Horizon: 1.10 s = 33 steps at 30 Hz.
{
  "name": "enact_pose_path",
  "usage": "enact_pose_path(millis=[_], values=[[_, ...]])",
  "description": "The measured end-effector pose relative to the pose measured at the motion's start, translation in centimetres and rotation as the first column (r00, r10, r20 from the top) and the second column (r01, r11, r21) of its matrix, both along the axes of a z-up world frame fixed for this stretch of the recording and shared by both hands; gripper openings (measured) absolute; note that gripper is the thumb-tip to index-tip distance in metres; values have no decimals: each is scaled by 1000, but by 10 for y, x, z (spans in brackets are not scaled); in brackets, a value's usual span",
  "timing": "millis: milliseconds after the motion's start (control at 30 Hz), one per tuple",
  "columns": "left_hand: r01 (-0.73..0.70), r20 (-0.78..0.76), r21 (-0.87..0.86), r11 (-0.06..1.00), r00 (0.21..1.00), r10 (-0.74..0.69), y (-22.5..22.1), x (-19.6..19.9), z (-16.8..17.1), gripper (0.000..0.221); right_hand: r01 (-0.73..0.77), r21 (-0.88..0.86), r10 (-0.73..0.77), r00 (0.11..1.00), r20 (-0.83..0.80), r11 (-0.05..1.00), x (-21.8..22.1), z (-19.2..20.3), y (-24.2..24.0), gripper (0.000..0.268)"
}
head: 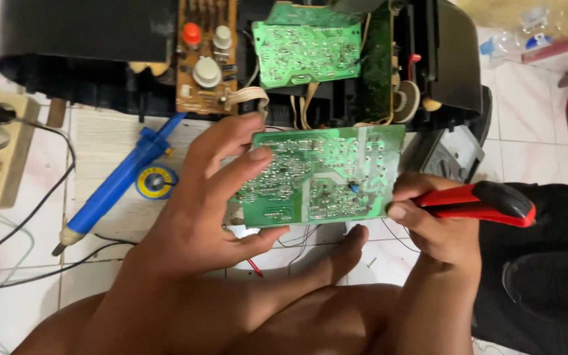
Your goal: The person sits on the floor repairing an audio device, using a soldering iron and a desoldering pump to remove solder from a green circuit board, and uses red-handled pliers to work on the board and a power supply board. They reposition the boards, hold components, and continue desoldering joints on the green board.
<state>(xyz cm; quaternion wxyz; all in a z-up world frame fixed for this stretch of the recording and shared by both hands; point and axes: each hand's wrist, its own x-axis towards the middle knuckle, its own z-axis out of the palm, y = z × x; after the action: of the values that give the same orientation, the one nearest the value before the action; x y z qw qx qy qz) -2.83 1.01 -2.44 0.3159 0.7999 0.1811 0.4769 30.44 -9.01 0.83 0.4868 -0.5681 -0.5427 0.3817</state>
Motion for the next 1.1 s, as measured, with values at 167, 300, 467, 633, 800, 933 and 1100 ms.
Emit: enact_pose_path(millis=[167, 300, 467, 633, 800, 933, 1100], values=[[-34, -8, 4, 999, 999, 34, -1, 2, -2, 97, -62, 47, 62, 998, 6, 997, -7, 6, 4, 13], [-59, -1, 22, 998, 998, 59, -1, 3, -4, 97, -89, 72, 90, 996, 2, 993, -11, 9, 6, 11], [-65, 11, -1, 998, 998, 65, -2, 2, -5, 92, -87, 56, 89, 996, -26, 995, -12, 9, 6, 12], [-76, 13, 25, 997, 997, 76, -3, 2, -7, 96, -87, 54, 87, 996, 1, 995, -13, 9, 6, 13], [-55, 25, 22, 998, 998, 54, -3, 1, -6, 95, -91, 64, 92, 996, -13, 994, -13, 9, 6, 13], [-68, 18, 26, 997, 998, 68, -3, 2, -7, 96, -86, 69, 88, 996, -23, 994, -14, 10, 6, 13], [-65, 22, 38, 997, 998, 65, -3, 2, -8, 96, -92, 63, 92, 996, -8, 994, -11, 9, 5, 13]])
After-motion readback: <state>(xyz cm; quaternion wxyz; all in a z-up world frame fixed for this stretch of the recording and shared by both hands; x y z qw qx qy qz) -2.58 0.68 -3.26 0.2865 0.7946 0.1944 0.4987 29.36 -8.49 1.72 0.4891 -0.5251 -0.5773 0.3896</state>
